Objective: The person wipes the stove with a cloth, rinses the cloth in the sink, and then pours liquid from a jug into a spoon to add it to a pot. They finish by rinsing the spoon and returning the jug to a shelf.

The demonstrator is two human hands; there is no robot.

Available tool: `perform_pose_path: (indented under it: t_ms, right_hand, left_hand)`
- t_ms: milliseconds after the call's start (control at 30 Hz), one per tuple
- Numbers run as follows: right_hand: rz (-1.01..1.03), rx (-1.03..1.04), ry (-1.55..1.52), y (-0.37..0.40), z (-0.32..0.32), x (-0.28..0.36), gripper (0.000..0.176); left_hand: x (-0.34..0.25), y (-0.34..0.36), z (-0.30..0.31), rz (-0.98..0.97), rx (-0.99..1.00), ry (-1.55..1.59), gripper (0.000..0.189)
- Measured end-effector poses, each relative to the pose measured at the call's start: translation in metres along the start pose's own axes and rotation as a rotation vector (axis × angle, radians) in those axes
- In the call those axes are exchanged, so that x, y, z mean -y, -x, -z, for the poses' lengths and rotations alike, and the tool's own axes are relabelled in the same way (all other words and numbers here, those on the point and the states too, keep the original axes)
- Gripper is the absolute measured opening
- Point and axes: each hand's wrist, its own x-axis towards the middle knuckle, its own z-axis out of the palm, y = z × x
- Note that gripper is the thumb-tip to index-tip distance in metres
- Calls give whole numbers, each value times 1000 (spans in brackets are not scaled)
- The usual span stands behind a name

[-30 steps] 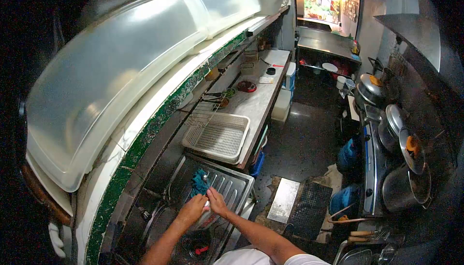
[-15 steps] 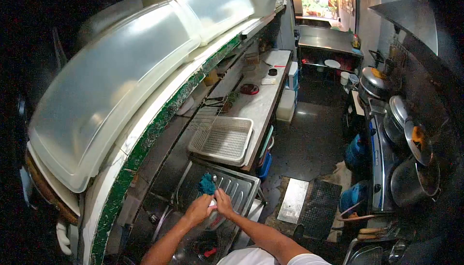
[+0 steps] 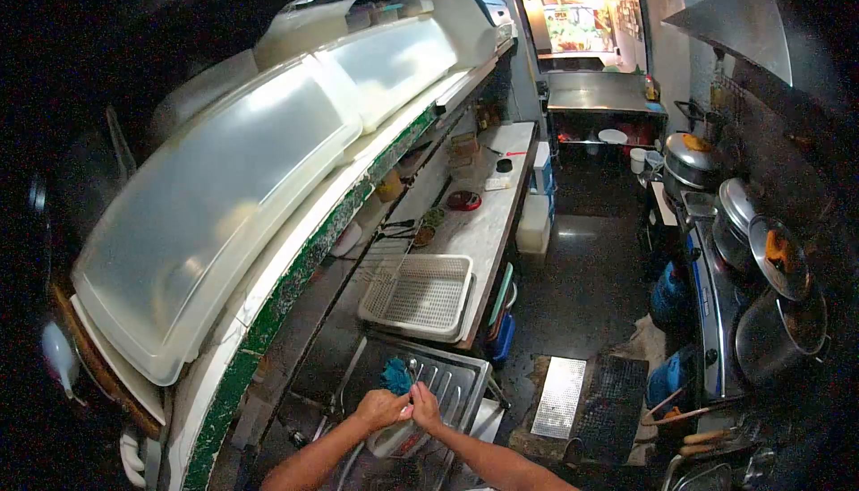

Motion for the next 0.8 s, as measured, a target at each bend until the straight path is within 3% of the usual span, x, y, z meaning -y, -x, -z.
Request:
perform_pose_path:
  t_ms: [33,100,133,167,200,267,300,333,367,400,433,467,500,567,700,800]
  right_hand:
    - [6,0,-2,-2,0,-2,32]
    - [14,-71,112,4,-1,14,31]
    - [17,-70,105,7,-1,24,31]
    - [-50,-47,-26,10,-1,34,30]
    - [-121,-28,-158,14,-3,43,29]
    - [-67,-26,-77,17,-2,52,28]
    - [-15,-10,18,18,1,53,27]
    - [-18,-18,19,16,2,38,27]
    - [198,-36,249,11,0,6,26]
    - [413,-50,479,10,-1,-13,26]
    - [408,-48,483,12,6,2,26]
    - [258,8,339,13,18,15,26]
    - [107,65,197,14,31,26,26]
    - [143,90,402,15,69,19,28]
    - [-78,90,410,51,168,33,33]
    - [-146,70,634,96,259,21,32]
  left_hand:
    - [-4,-1,0,0,-3,-5,40]
    - [-11,7,-16,214,-86,48,46]
    - [-16,6,-19,337,-27,40,59]
    - [-16,4,-21,335,-25,29,59]
    - [-19,7,-17,438,49,-38,66]
    - [-43,4,23,623,250,-10,77]
    - [-51,6,39,613,255,-12,77]
    - [-56,8,50,524,125,-7,67]
    - [-58,11,55,435,-4,-2,57]
    - [-58,16,57,432,1,-1,57]
    - [-57,22,56,291,-64,210,44]
    - [-56,28,53,149,-133,422,34]
    - [-52,36,44,154,-134,430,34]
    - [-44,45,21,87,-131,390,28]
    - [-51,44,22,278,-209,718,29]
    - [-36,39,2,303,-219,399,27]
